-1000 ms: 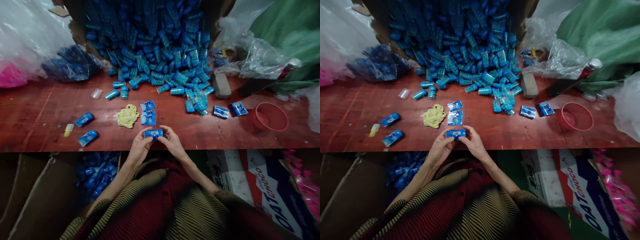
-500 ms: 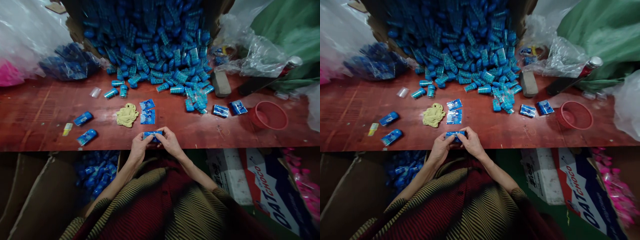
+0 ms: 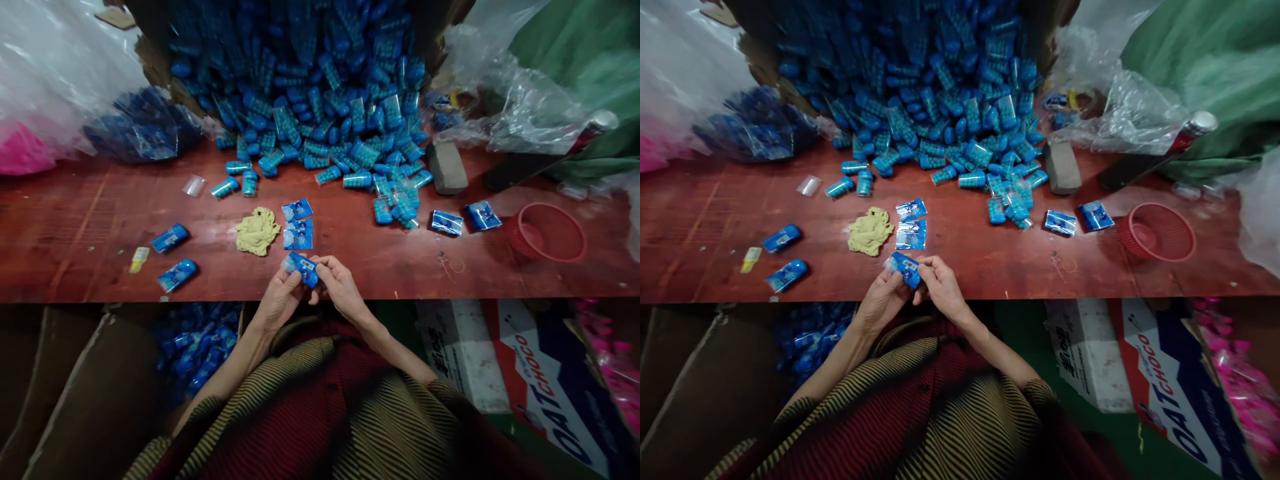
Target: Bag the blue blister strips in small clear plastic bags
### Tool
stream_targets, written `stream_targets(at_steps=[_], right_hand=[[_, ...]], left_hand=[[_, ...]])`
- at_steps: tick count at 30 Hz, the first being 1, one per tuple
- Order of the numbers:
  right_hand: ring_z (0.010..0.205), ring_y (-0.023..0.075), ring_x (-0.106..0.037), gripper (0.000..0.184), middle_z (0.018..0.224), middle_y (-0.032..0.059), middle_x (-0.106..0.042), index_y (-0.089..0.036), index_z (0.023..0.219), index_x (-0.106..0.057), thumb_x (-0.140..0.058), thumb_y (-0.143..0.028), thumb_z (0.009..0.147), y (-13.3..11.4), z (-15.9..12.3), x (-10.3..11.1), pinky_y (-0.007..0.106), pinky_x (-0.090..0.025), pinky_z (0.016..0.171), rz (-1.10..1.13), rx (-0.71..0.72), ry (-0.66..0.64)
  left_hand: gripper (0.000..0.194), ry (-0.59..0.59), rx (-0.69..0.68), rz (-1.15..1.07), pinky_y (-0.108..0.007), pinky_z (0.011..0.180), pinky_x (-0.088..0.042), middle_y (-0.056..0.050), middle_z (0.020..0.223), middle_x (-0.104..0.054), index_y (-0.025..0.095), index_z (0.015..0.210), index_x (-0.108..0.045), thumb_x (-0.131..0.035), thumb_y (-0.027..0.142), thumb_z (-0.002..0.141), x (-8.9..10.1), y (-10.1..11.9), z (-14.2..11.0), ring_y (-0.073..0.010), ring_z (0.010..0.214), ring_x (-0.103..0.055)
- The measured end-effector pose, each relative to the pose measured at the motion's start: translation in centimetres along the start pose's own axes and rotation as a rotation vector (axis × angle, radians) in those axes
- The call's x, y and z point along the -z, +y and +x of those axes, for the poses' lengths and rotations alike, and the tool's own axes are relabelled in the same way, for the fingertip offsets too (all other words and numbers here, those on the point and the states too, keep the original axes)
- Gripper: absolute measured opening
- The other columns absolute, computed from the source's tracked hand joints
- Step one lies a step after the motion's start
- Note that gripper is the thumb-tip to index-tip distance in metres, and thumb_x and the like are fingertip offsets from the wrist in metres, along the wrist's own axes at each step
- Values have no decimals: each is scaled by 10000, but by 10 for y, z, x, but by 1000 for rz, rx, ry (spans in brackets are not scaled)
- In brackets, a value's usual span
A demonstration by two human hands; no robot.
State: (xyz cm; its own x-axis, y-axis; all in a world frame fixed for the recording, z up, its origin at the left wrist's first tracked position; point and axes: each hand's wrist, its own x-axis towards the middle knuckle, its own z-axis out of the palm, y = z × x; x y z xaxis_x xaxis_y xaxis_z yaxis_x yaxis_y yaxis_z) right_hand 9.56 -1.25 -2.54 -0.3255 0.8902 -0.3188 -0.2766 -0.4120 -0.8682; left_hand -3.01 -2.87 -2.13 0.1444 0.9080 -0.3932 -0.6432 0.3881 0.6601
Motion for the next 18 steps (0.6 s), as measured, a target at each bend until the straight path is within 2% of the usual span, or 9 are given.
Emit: stream_targets(at_steps=[5, 10, 14, 16, 18], right_hand=[[355, 92, -576, 286, 572, -84, -592, -210, 853, -418, -546, -461, 798, 3, 0, -2, 160, -421, 331, 2, -31, 31], [384, 95, -588, 281, 574, -74, -584, -208, 881, -435, -527, -467, 821, 13, 1, -2, 162, -428, 360, -197, 80, 127], [395, 109, -588, 272, 608, -58, -586, -214, 844, -425, -467, -483, 848, 13, 1, 2, 190, -428, 368, -215, 4, 30], [462, 110, -603, 247, 647, -39, -593, -211, 843, -459, -457, -457, 863, 8, 0, 5, 214, -464, 434, -324, 31, 17], [602, 119, -624, 210, 782, 0, -625, -210, 936, -526, -503, -402, 856, 3, -1, 8, 250, -506, 565, -511, 149, 69]], left_hand=[[396, 3, 23, -17, -237, 543, -473, -59, 890, -692, 154, 983, -636, -762, 323, 648, 0, 0, 0, -138, 668, -599], [331, 49, -17, -13, -226, 486, -444, -47, 846, -683, 143, 923, -635, -744, 320, 665, -5, -4, 0, -120, 610, -573], [265, 176, -75, -9, -212, 579, -462, 3, 715, -649, 144, 782, -613, -778, 272, 619, -5, -5, 1, -91, 604, -563], [269, 228, -84, -1, -212, 615, -465, 9, 707, -644, 141, 771, -609, -783, 259, 603, -3, -4, 2, -86, 611, -567], [283, 265, -90, 18, -219, 636, -469, 9, 720, -649, 140, 793, -619, -784, 253, 593, -2, -4, 2, -88, 620, -573]])
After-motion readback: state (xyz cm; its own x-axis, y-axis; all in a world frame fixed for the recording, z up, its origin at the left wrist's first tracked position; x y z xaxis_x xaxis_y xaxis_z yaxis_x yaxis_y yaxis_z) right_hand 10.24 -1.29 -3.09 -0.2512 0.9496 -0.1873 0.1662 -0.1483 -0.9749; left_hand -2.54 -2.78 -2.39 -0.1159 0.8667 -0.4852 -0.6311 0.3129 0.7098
